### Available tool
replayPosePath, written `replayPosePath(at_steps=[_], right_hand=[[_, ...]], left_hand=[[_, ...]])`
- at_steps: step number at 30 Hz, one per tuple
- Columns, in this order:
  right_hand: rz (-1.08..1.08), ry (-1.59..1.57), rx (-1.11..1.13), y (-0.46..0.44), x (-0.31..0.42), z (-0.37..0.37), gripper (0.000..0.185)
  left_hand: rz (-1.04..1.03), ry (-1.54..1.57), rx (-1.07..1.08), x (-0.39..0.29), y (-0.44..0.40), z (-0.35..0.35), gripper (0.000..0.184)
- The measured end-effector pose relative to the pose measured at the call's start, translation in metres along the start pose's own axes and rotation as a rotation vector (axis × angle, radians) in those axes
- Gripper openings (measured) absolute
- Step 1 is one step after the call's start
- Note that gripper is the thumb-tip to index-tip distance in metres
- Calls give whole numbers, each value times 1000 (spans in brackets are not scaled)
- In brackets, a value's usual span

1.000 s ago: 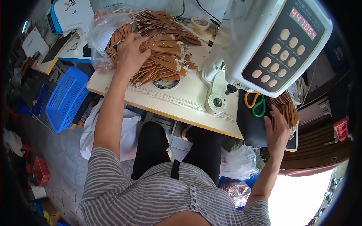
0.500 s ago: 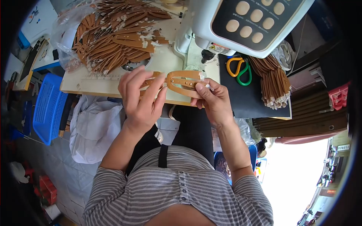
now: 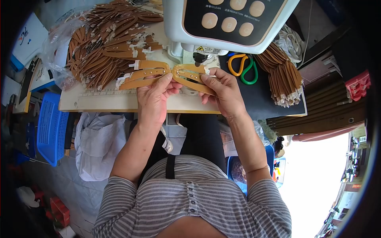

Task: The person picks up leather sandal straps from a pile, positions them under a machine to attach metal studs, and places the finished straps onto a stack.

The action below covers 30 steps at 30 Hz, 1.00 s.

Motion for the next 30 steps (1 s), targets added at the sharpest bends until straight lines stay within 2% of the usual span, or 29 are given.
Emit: replayPosePath(at_steps=[4,13,19,30], right_hand=[[-15,34,0,-6,-1,5,14],[-53,68,-35,-11,-2,8,10],[-97,93,-12,-12,-4,8,14],[-68,96,-24,-11,-4,15,13]], left_hand=[[-11,-10,-37,3,0,4,13],[113,48,-62,10,0,5,15],[102,97,-94,15,-6,8,18],[48,-37,-91,15,-6,7,13]])
Point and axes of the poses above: each hand's wrist, its own y-axis away from the middle knuckle, its own z-axis out of the back of the hand, x = y × z, the point moved 10 cm from there along -y, towards the middle knuckle, and after that the axes turned 1 degree about -y, right-handed, at the moved point
